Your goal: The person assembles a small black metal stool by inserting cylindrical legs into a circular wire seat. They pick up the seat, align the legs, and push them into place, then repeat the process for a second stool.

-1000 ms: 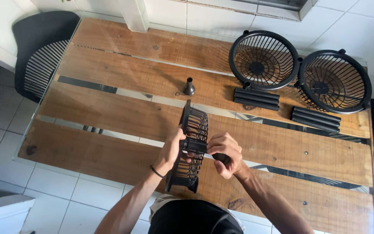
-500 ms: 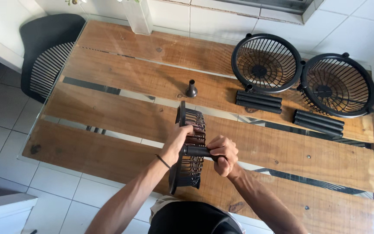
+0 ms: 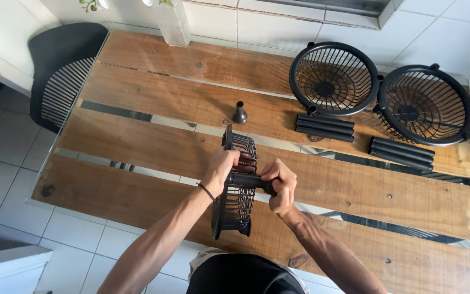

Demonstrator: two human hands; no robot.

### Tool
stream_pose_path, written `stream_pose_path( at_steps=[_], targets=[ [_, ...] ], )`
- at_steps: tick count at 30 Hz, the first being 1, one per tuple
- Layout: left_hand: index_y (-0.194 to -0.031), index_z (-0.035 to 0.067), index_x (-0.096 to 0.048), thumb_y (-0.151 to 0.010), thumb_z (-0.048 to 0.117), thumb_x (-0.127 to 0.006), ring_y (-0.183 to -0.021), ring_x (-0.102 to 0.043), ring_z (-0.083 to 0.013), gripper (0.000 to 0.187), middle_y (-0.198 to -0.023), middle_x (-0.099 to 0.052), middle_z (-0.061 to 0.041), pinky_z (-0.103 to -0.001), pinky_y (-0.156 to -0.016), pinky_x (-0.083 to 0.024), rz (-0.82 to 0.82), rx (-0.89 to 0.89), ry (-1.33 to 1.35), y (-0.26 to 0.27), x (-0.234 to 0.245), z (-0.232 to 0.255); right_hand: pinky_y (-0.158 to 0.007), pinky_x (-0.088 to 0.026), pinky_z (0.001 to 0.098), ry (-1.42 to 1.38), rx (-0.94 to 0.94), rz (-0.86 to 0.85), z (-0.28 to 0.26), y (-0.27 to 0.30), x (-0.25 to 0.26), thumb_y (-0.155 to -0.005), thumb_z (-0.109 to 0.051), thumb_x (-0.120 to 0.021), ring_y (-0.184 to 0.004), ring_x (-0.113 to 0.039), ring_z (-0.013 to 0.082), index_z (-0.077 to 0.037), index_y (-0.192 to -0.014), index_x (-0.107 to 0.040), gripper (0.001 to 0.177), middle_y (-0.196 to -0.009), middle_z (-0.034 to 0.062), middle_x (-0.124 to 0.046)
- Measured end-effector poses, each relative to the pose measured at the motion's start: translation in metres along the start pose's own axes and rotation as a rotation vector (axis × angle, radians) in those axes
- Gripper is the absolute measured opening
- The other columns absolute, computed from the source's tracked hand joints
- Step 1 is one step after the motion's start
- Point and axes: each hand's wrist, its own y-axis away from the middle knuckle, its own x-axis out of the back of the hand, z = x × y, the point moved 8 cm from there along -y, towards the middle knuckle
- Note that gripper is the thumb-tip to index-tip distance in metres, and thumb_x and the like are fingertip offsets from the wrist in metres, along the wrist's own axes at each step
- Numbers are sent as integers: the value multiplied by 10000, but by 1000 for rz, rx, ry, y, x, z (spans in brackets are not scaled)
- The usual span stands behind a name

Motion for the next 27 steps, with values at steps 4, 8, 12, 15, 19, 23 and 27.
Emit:
stream_pose_path(
  at_steps=[4,8,12,15,19,23,27],
  targets=[
    [-917,-80,-607,-724,-17,-445,-766,-770,-273,259,-891,-736,-179,-366,-648,-656,10,-72,-71,-2,-2,7,-483,-409,336,-241,-374,115,28,8,-3,-833,-187,-397,-552,-489,207,27,-787,-551,267,-801,187,-604],
    [-925,-75,-590,-717,-35,-453,-772,-772,-267,252,-893,-706,-164,-384,-645,-659,-38,-136,-63,-1,-7,13,-403,-372,279,-413,-511,169,33,16,-10,-853,-187,-406,-474,-440,151,32,-801,-555,270,-762,164,-586],
    [-960,-77,-656,-778,5,-462,-726,-757,-260,278,-893,-746,-185,-360,-610,-624,-35,-46,-15,-5,-5,6,-409,-391,291,-252,-575,129,35,8,-2,-854,-203,-397,-466,-474,165,32,-780,-574,304,-738,169,-627],
    [-951,-84,-664,-767,2,-452,-732,-776,-255,293,-881,-752,-181,-358,-619,-641,-35,-99,7,-4,1,9,-396,-399,297,-278,-622,113,39,5,-7,-849,-209,-394,-461,-476,166,31,-773,-565,304,-750,163,-625],
    [-943,-105,-615,-805,9,-474,-701,-746,-273,227,-857,-718,-189,-369,-603,-623,-44,-158,-38,4,3,10,-452,-409,276,-296,-543,97,32,9,-15,-889,-230,-395,-539,-508,156,25,-802,-580,327,-761,138,-611],
    [-1027,-79,-653,-763,20,-456,-729,-753,-252,344,-896,-738,-178,-357,-639,-657,-63,-119,5,15,8,13,-464,-436,275,-275,-495,-39,28,6,-20,-832,-223,-438,-590,-538,161,31,-831,-587,295,-844,122,-637],
    [-1102,-41,-672,-811,59,-517,-728,-734,-235,344,-921,-733,-146,-348,-606,-614,0,-43,11,24,14,16,-698,-458,256,-104,-406,-144,16,-3,-23,-887,-209,-470,-780,-540,143,20,-939,-601,269,-886,91,-633]
  ],
)
